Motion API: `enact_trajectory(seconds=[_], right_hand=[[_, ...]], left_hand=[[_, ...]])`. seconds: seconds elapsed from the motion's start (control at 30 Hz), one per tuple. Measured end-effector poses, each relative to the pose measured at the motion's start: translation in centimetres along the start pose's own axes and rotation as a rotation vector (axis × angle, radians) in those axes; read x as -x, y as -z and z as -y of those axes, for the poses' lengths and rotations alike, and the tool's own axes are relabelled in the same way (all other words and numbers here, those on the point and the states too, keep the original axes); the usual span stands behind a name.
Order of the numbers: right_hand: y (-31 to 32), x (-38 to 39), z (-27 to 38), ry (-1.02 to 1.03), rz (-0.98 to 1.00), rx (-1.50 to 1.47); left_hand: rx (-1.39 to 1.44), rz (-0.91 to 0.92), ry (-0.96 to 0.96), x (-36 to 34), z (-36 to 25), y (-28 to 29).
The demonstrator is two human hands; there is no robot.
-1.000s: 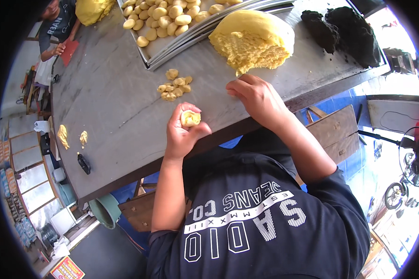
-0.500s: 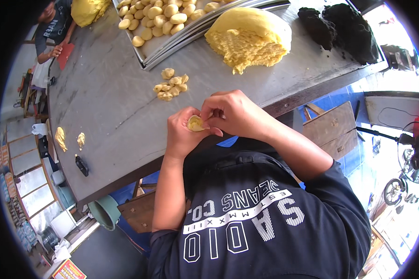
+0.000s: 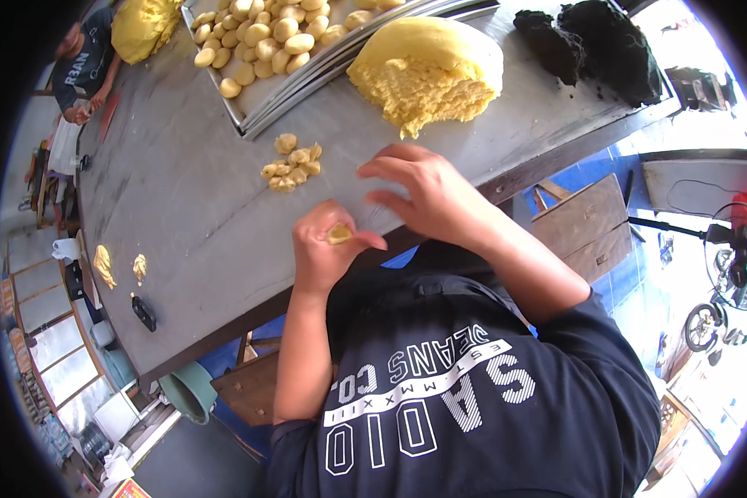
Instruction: The person forms small pieces of yellow dough by hand, breaking them from a larger mass and shaping them on a metal table. They place the formed dough pieces next to a tray already filled with similar dough balls.
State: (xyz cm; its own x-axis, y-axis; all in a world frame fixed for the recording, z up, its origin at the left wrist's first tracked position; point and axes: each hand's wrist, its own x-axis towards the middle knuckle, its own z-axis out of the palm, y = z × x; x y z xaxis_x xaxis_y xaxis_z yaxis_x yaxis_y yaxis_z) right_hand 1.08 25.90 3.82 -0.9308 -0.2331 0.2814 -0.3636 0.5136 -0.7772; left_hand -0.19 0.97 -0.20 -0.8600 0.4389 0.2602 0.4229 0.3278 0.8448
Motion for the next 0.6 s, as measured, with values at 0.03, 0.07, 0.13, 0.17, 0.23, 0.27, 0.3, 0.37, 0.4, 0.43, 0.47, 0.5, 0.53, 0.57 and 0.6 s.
enact_trajectory(seconds=[0.03, 0.07, 0.13, 0.17, 0.23, 0.27, 0.3, 0.37, 0.4, 0.43, 0.47, 0.5, 0.53, 0.57, 0.6], right_hand=[[0.6, 0.5, -1.3, 0.007, -0.062, 0.165], [1.4, 0.8, -2.7, 0.018, -0.06, 0.312], [3.3, 1.4, -3.8, 0.059, -0.12, 0.414], [4.2, 1.2, -3.5, 0.09, -0.197, 0.461], [6.5, 1.0, -2.1, 0.124, -0.286, 0.573], [7.4, 0.8, -1.4, 0.177, -0.35, 0.619], [8.1, 0.5, -0.7, 0.206, -0.388, 0.665], [8.8, 0.3, -0.4, 0.221, -0.426, 0.714], [8.7, -0.3, -0.6, 0.226, -0.467, 0.782], [8.4, -1.0, -0.5, 0.236, -0.505, 0.848], [7.9, -1.3, -0.6, 0.234, -0.506, 0.851], [7.0, -1.5, -0.9, 0.231, -0.515, 0.873], [6.3, -1.7, -1.2, 0.231, -0.522, 0.888], [6.0, -1.9, -1.6, 0.219, -0.503, 0.912], [5.6, -2.0, -1.7, 0.22, -0.503, 0.906]], left_hand=[[0.022, -0.017, -0.037, -0.2, 0.5, 0.0], [0.028, -0.018, -0.04, 0.1, 0.9, -0.1], [0.579, -0.124, 0.177, 0.3, 1.6, 0.0], [0.628, -0.066, 0.217, 0.2, 1.7, 0.6], [0.582, -0.083, 0.198, 0.0, 0.7, 0.4], [0.527, -0.107, 0.174, -0.3, 0.3, 0.4], [0.459, -0.12, 0.087, -0.1, 0.9, 0.4], [0.535, -0.138, 0.177, 0.3, 0.7, 0.7], [0.606, -0.164, 0.268, 0.5, 0.7, 0.8], [0.608, -0.163, 0.27, 0.7, 0.9, 0.9], [0.663, -0.152, 0.261, 0.8, 1.3, 1.0], [0.717, -0.142, 0.253, 0.9, 1.6, 1.0], [0.713, -0.144, 0.255, 1.0, 1.8, 1.1], [0.737, -0.135, 0.255, 1.1, 1.9, 1.2], [0.762, -0.126, 0.254, 1.2, 2.0, 1.3]])
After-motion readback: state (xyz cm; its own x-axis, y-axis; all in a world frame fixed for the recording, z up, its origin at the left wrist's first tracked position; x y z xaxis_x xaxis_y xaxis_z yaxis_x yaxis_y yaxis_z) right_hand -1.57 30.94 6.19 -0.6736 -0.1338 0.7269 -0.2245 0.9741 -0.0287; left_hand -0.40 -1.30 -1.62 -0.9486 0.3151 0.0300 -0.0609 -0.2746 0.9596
